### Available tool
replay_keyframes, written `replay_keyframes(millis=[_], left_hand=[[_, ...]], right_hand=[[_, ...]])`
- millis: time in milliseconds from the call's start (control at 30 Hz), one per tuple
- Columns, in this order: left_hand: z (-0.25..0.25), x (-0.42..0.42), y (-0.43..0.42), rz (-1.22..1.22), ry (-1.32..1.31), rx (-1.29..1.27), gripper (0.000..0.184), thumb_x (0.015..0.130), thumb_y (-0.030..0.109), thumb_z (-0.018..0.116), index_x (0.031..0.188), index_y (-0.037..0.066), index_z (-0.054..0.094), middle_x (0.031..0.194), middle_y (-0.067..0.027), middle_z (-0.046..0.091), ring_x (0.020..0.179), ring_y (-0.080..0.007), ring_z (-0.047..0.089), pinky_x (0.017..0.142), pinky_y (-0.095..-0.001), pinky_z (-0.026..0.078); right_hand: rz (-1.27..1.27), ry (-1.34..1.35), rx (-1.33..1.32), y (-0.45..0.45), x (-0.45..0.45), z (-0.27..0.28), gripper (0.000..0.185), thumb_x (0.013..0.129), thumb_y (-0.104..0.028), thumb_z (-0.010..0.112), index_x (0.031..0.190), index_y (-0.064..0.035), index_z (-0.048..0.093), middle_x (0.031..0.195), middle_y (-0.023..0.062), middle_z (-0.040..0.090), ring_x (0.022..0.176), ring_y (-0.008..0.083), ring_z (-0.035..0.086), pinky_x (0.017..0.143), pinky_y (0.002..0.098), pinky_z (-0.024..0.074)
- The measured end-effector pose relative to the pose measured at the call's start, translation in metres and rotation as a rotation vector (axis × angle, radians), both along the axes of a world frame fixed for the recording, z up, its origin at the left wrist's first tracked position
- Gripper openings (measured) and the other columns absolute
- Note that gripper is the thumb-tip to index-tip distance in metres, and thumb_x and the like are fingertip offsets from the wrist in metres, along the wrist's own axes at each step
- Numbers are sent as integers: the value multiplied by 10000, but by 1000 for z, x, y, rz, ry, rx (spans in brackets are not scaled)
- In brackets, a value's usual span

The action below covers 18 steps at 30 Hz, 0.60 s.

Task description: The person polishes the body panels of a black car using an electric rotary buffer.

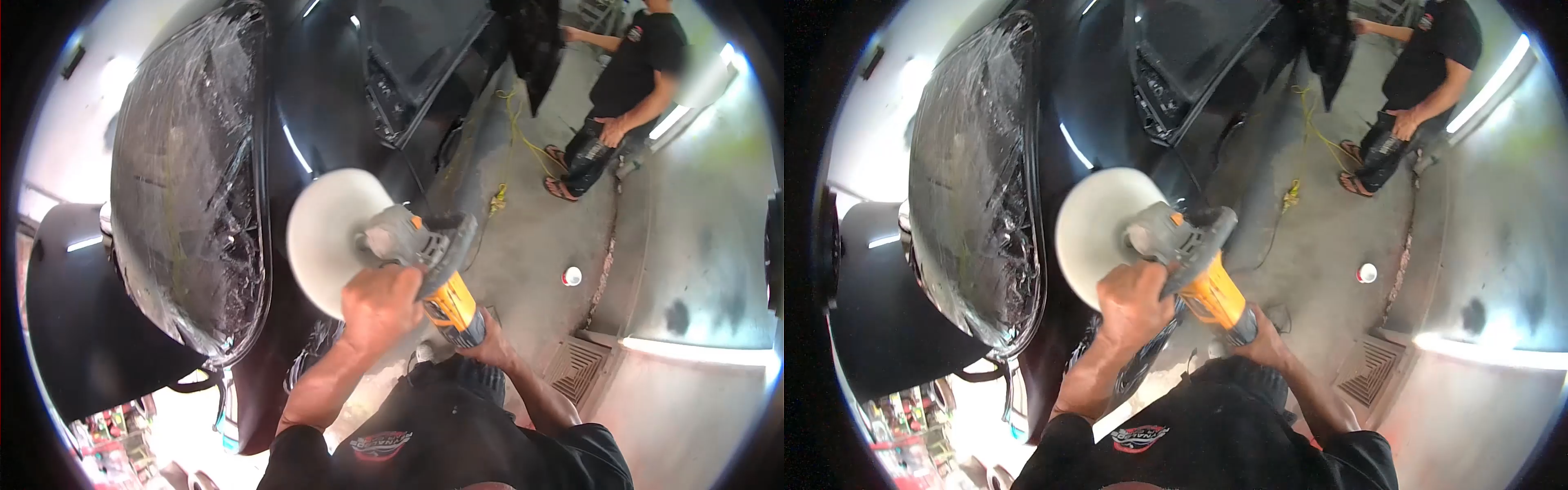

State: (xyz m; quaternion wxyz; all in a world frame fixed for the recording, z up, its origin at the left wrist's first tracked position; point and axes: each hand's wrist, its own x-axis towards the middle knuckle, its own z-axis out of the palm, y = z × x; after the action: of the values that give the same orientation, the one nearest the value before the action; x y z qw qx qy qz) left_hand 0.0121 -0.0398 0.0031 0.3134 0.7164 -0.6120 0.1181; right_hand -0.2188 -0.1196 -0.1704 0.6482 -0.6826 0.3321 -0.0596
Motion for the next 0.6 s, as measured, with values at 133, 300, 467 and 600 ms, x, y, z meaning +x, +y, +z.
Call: replay_keyframes(millis=[133,300,467,600], left_hand=[[7,6,-21,-9,-18,5,205,618,34,719,795,80,627,646,-77,565,536,-296,576,518,-420,469],[50,54,-99,23,-190,-138,284,604,69,727,833,100,562,666,-79,578,577,-302,609,531,-416,485],[97,75,-150,134,-226,-290,260,621,60,721,854,96,611,730,-88,645,638,-334,642,563,-425,511],[78,58,-126,173,-169,-223,301,601,43,746,882,107,660,753,-97,642,638,-320,631,563,-421,499]], right_hand=[[-24,-21,-100,-18,4,-12,908,635,-177,887,1403,-9,433,1268,186,610,1206,294,592,1028,389,457],[-110,-88,-249,-93,54,36,848,662,-167,868,1378,-7,442,1189,199,641,1157,314,623,987,393,480],[-48,-208,-99,-155,104,94,952,619,-150,870,1418,44,391,1221,173,629,1182,249,598,1009,369,457],[-54,-208,-340,-147,89,73,784,652,-112,849,1326,-29,456,1143,125,644,1079,210,609,958,364,480]])
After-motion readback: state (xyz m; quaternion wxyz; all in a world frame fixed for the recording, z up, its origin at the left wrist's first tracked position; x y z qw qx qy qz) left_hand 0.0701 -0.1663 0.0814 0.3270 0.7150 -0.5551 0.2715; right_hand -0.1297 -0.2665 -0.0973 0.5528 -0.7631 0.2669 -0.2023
